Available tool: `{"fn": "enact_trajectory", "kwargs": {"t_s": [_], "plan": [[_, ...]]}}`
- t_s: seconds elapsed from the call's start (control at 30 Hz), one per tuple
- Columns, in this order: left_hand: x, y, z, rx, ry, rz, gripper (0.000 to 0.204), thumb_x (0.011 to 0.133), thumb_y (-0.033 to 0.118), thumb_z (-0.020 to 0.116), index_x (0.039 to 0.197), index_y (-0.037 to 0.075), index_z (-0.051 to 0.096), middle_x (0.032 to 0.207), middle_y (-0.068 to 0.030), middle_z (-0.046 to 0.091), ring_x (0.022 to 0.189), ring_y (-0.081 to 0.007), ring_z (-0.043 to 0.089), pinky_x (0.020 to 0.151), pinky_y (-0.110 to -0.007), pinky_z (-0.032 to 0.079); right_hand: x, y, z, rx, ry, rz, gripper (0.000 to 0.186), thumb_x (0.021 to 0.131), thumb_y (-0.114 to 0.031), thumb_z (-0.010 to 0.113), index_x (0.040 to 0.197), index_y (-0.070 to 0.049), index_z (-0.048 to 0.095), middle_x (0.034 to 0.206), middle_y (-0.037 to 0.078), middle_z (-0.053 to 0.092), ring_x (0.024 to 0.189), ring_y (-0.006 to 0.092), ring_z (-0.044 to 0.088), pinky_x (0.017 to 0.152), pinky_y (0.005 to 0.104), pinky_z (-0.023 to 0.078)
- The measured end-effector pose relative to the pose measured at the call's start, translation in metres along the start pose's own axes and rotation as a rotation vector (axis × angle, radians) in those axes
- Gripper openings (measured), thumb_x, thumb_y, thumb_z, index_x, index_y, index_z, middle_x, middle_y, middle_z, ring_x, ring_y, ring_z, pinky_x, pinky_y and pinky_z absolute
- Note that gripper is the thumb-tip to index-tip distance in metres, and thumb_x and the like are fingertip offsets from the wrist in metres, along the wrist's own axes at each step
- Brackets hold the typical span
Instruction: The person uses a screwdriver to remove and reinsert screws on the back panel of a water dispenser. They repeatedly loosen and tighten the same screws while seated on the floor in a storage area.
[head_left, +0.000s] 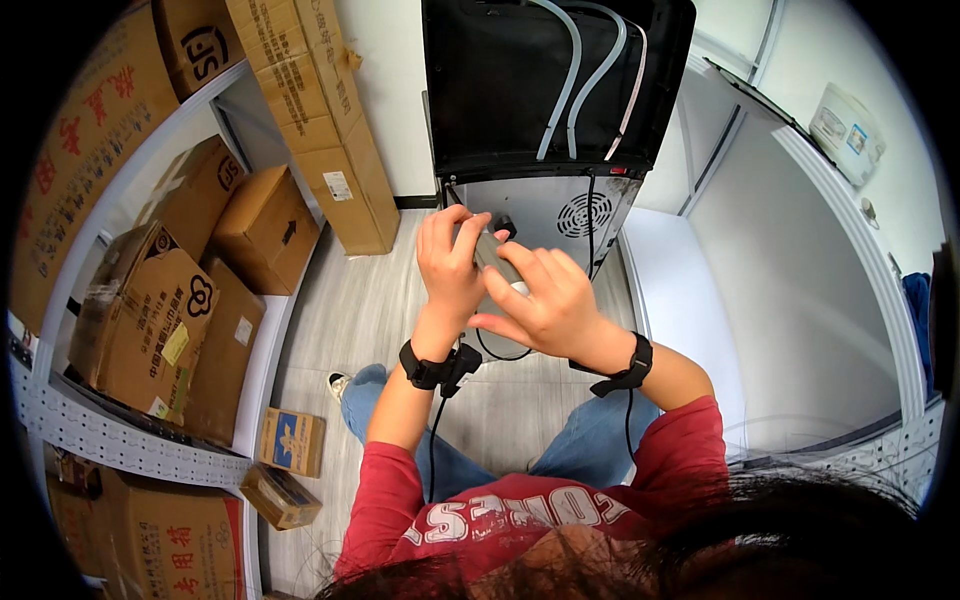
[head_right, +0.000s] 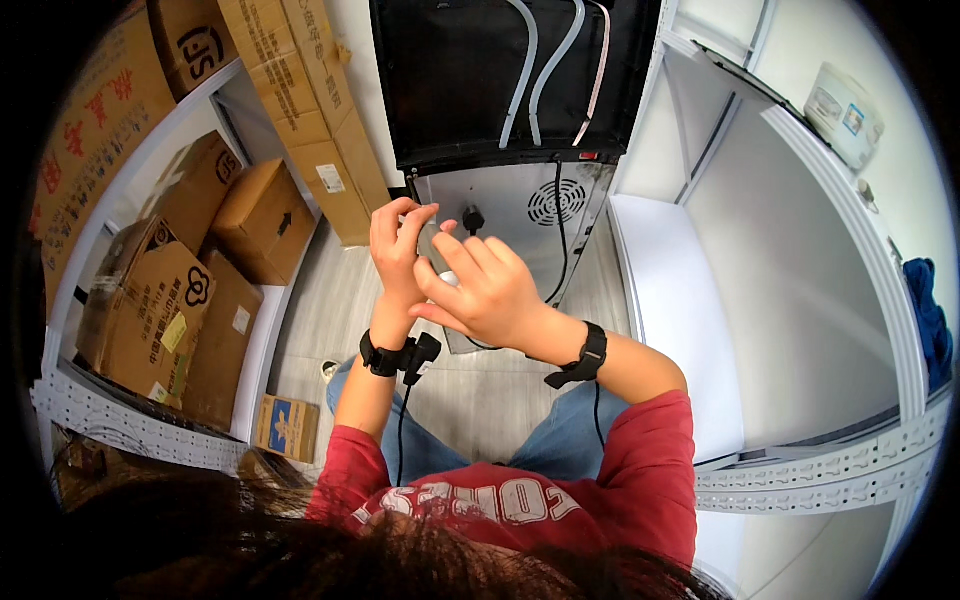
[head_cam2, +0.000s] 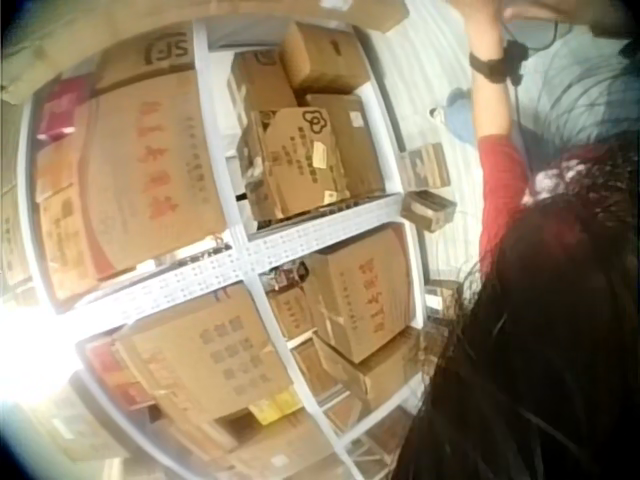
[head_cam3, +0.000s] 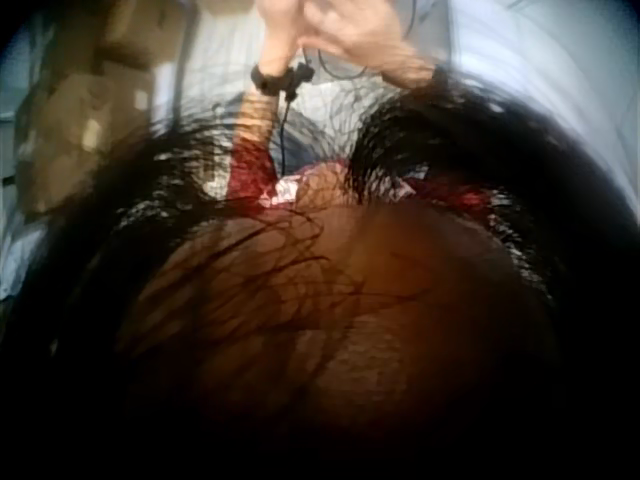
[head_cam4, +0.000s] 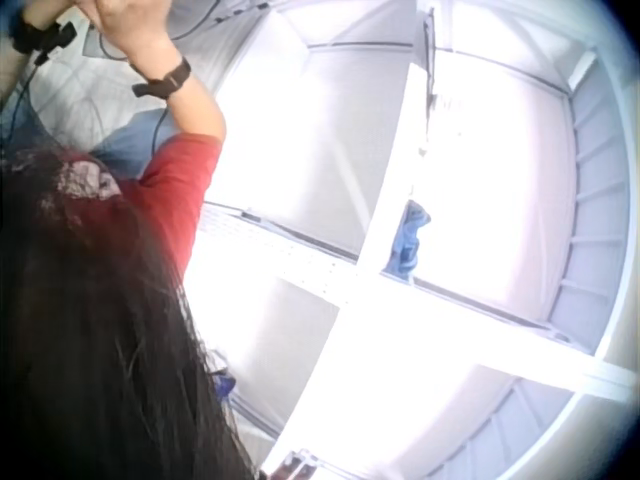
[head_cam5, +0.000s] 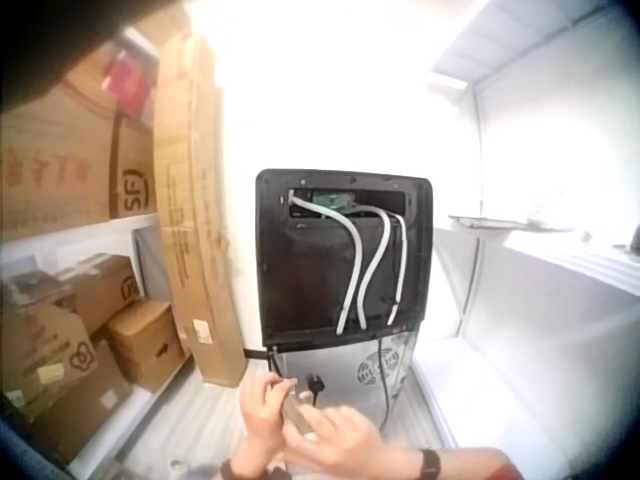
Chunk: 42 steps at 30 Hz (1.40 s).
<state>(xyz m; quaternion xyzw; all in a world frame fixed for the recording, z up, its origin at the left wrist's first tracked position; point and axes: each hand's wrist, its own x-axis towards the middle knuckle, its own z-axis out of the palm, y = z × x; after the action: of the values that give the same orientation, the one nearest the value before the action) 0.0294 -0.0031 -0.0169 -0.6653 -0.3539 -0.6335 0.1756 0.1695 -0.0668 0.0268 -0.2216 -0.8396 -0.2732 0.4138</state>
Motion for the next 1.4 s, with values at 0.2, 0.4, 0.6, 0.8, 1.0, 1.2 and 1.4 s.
{"fn": "enact_trajectory", "kwargs": {"t_s": [0.2,0.4,0.6,0.8,1.0,1.2,1.4], "plan": [[0.001,0.003,-0.003,-0.048,-0.061,0.072,0.04,0.062,-0.003,0.063,0.101,0.005,0.065,0.104,-0.0085,0.06,0.096,-0.0286,0.058,0.078,-0.039,0.047,-0.007,0.006,0.008,0.033,0.061,0.083,0.036,0.071,-0.019,0.073,0.102,-0.007,0.06,0.106,0.011,0.057,0.067,0.0206,0.055,0.057,0.0288,0.046],[-0.006,-0.003,0.004,-0.043,-0.027,0.046,0.043,0.062,-0.005,0.061,0.104,0.004,0.065,0.103,-0.0101,0.06,0.091,-0.0292,0.059,0.074,-0.038,0.048,-0.006,-0.001,0.002,0.106,0.031,0.194,0.036,0.068,-0.01,0.07,0.102,-0.005,0.06,0.105,0.012,0.057,0.07,0.0236,0.057,0.061,0.0322,0.049],[-0.006,0.001,0.005,-0.071,0.012,-0.075,0.042,0.067,-0.004,0.066,0.108,0.003,0.064,0.099,-0.0117,0.056,0.085,-0.028,0.058,0.069,-0.035,0.049,-0.009,0.015,0.012,0.12,0.131,-0.023,0.036,0.069,-0.012,0.073,0.1,-0.004,0.058,0.104,0.012,0.058,0.071,0.0255,0.058,0.061,0.0334,0.05],[-0.012,-0.004,0.006,-0.129,0.003,-0.047,0.058,0.061,-0.014,0.06,0.115,0.004,0.062,0.104,-0.0123,0.055,0.083,-0.028,0.06,0.068,-0.036,0.051,-0.013,0.005,0.013,0.135,0.089,0.175,0.038,0.071,-0.013,0.074,0.102,-0.004,0.054,0.103,0.015,0.058,0.07,0.0257,0.061,0.059,0.033,0.051],[-0.013,-0.025,0.012,0.016,-0.012,-0.207,0.047,0.077,-0.002,0.065,0.123,0.002,0.054,0.097,-0.0117,0.055,0.079,-0.0223,0.058,0.068,-0.033,0.05,-0.008,0.005,0.008,0.203,0.121,0.268,0.037,0.072,-0.01,0.073,0.104,-0.002,0.057,0.11,0.014,0.061,0.066,0.0223,0.062,0.057,0.0296,0.051],[-0.006,-0.045,0.023,0.003,-0.103,-0.397,0.04,0.082,0.007,0.066,0.119,0.001,0.052,0.086,-0.0109,0.055,0.071,-0.0257,0.058,0.064,-0.037,0.048,-0.013,0.016,0.008,0.25,0.124,0.152,0.03,0.069,-0.005,0.071,0.097,-0.001,0.061,0.11,0.013,0.064,0.067,0.022,0.062,0.06,0.0311,0.051],[-0.002,-0.061,0.035,0.015,-0.097,-0.394,0.038,0.082,0.009,0.066,0.117,0.001,0.052,0.088,-0.0107,0.058,0.072,-0.0266,0.059,0.064,-0.038,0.049,-0.015,0.019,0.0,0.152,0.0,0.004,0.022,0.069,-0.006,0.069,0.09,-0.004,0.062,0.109,0.012,0.064,0.068,0.0205,0.059,0.059,0.0297,0.049]]}}
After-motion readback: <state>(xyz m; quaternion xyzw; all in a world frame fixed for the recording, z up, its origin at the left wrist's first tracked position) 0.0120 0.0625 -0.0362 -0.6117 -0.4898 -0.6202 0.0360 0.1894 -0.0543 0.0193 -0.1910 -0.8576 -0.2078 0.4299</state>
